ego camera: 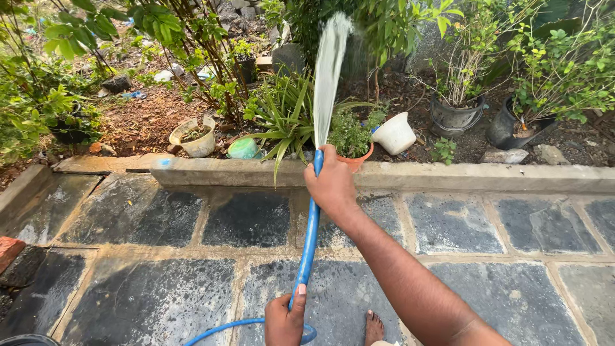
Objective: The person waters various potted and ground-planted greenery using a blue garden hose, moving the water stream between different plants in a garden area.
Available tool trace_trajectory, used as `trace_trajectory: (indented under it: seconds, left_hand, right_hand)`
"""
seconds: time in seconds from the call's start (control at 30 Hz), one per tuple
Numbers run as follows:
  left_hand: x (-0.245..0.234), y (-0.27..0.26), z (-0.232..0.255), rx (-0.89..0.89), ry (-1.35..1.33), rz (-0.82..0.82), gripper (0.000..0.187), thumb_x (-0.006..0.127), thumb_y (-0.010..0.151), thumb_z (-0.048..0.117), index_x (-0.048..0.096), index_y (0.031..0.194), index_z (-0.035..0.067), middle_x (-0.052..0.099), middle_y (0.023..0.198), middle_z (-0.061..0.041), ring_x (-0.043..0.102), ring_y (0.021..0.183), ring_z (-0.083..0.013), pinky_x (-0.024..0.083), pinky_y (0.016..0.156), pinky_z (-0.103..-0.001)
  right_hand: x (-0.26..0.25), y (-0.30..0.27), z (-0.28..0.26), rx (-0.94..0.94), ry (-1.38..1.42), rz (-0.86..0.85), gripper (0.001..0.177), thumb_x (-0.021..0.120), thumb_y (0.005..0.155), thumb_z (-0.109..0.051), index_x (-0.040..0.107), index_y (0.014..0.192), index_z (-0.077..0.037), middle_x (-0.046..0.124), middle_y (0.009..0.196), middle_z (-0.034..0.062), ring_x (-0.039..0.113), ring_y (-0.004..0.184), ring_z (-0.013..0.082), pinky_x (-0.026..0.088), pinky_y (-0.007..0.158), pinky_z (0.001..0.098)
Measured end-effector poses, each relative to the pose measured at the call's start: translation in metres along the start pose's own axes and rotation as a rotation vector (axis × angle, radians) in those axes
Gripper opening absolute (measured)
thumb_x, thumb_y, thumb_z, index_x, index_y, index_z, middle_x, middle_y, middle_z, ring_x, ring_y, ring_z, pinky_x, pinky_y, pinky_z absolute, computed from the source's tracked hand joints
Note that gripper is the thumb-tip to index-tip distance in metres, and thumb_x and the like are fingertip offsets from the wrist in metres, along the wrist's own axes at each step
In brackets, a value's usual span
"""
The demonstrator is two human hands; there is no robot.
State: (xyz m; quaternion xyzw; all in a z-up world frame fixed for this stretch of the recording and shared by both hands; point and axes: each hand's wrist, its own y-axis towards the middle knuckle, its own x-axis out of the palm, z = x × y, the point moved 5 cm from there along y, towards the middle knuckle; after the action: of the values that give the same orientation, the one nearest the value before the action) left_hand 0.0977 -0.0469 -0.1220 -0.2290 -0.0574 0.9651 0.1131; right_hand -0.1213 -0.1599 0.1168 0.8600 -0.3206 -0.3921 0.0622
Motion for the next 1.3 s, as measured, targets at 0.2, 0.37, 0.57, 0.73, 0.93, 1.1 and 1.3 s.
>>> trace_trajectory:
  seconds: [0.2, 0.37, 0.57, 0.73, 0.93, 1.1, 1.3]
  left_hand:
    - [0.003, 0.005, -0.022, -0.087, 0.062, 0.005, 0.072, 0.062, 0.085, 0.064, 0.068, 0.062, -0.004, 0.05, 0.045, -0.014, 0.051, 0.046, -0.0203, 0.043, 0.051, -0.044]
    - [0.011, 0.008, -0.036, -0.035, -0.006, 0.002, 0.071, 0.062, 0.087, 0.062, 0.067, 0.061, -0.004, 0.052, 0.044, -0.012, 0.053, 0.045, -0.0175, 0.043, 0.049, -0.043]
    - [0.018, 0.012, -0.043, 0.011, -0.07, -0.018, 0.07, 0.063, 0.086, 0.06, 0.068, 0.06, -0.004, 0.055, 0.044, -0.01, 0.057, 0.047, -0.0149, 0.046, 0.049, -0.04]
    - [0.023, 0.016, -0.052, -0.035, -0.082, -0.09, 0.071, 0.061, 0.088, 0.061, 0.07, 0.059, -0.003, 0.059, 0.045, -0.008, 0.061, 0.047, -0.0148, 0.048, 0.05, -0.038]
    - [0.054, 0.043, -0.112, 0.009, 0.011, -0.111, 0.066, 0.067, 0.085, 0.06, 0.073, 0.061, -0.001, 0.055, 0.043, -0.009, 0.06, 0.046, -0.0146, 0.045, 0.049, -0.04]
    - [0.078, 0.055, -0.132, 0.067, -0.041, -0.187, 0.05, 0.072, 0.084, 0.055, 0.08, 0.073, 0.007, 0.056, 0.043, -0.007, 0.059, 0.047, -0.0115, 0.047, 0.049, -0.04]
    - [0.1, 0.054, -0.121, 0.165, 0.032, -0.237, 0.059, 0.074, 0.084, 0.058, 0.076, 0.062, 0.004, 0.057, 0.042, -0.007, 0.066, 0.047, -0.0128, 0.052, 0.053, -0.037]
  right_hand:
    - [0.014, 0.0, -0.002, -0.016, -0.019, -0.048, 0.045, 0.065, 0.089, -0.025, 0.052, 0.126, -0.003, 0.07, 0.073, 0.0189, 0.073, 0.067, 0.0383, 0.059, 0.066, 0.0494]
    - [0.014, -0.005, -0.008, -0.021, 0.007, -0.06, 0.045, 0.063, 0.089, -0.024, 0.05, 0.127, -0.002, 0.07, 0.075, 0.0176, 0.074, 0.067, 0.037, 0.06, 0.064, 0.0483]
    - [0.011, -0.005, -0.017, -0.028, -0.022, -0.062, 0.046, 0.064, 0.09, -0.024, 0.051, 0.128, -0.003, 0.071, 0.075, 0.0191, 0.073, 0.068, 0.0387, 0.059, 0.065, 0.0491]
    - [0.015, -0.005, -0.013, 0.044, -0.101, -0.124, 0.045, 0.063, 0.09, -0.025, 0.051, 0.128, -0.004, 0.071, 0.077, 0.0191, 0.073, 0.07, 0.0395, 0.059, 0.067, 0.0502]
    - [0.002, -0.015, -0.016, -0.016, -0.106, 0.024, 0.049, 0.065, 0.089, -0.028, 0.053, 0.133, -0.01, 0.072, 0.073, 0.0204, 0.071, 0.07, 0.0429, 0.055, 0.066, 0.0534]
    - [-0.028, -0.02, -0.013, 0.116, -0.123, 0.039, 0.049, 0.065, 0.089, -0.03, 0.052, 0.133, -0.013, 0.071, 0.072, 0.02, 0.072, 0.07, 0.0425, 0.056, 0.066, 0.0535]
    - [-0.048, -0.023, 0.015, 0.069, -0.166, 0.113, 0.045, 0.065, 0.089, -0.028, 0.052, 0.128, -0.009, 0.07, 0.07, 0.0185, 0.071, 0.069, 0.0434, 0.055, 0.066, 0.055]
